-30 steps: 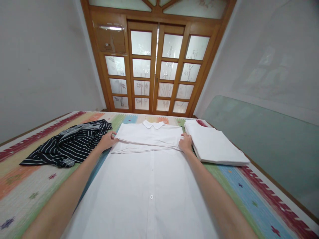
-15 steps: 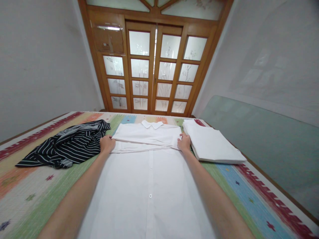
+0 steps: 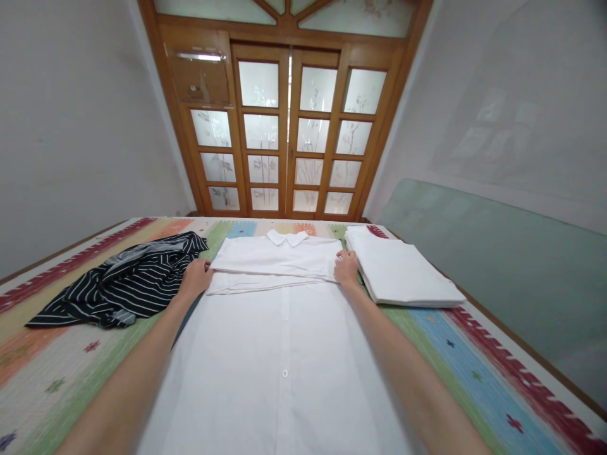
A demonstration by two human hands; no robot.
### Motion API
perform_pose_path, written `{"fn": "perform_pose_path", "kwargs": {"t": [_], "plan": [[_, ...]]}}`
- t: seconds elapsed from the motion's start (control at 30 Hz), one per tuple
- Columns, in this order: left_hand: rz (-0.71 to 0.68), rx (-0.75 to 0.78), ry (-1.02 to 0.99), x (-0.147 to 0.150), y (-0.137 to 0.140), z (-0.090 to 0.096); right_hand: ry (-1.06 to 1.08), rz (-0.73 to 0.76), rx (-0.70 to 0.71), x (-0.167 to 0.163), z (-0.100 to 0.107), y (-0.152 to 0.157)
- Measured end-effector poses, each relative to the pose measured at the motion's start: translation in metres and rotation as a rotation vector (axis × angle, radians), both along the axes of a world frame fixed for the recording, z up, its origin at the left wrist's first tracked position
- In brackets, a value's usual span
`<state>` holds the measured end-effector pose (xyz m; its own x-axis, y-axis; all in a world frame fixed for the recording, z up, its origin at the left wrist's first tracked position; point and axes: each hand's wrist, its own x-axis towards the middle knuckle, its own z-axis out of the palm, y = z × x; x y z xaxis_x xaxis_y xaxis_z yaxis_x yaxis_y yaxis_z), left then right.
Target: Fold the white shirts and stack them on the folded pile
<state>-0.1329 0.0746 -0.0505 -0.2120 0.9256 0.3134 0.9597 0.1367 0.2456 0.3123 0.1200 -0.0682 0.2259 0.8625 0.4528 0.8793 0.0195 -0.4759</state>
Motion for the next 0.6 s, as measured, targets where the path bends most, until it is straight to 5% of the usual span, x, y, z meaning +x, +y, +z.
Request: {"fn": "perform_pose_path", "kwargs": {"t": [0.23,0.37,0.6], "plan": [[-0.110,0.132,0.183,0.009,-0.007,-0.002,-0.261,-0.012,-0.118,-0.011,0.013,-0.006],[-0.225,0.097,0.275,0.011,-0.003,0.004,-0.356,0.117,-0.096,-0.031,0.018,-0.009],[-0.094,-0.053,0.255,0.015,0.005,-0.004,-0.424,0.396,-0.285,-0.054,0.008,-0.016]]}}
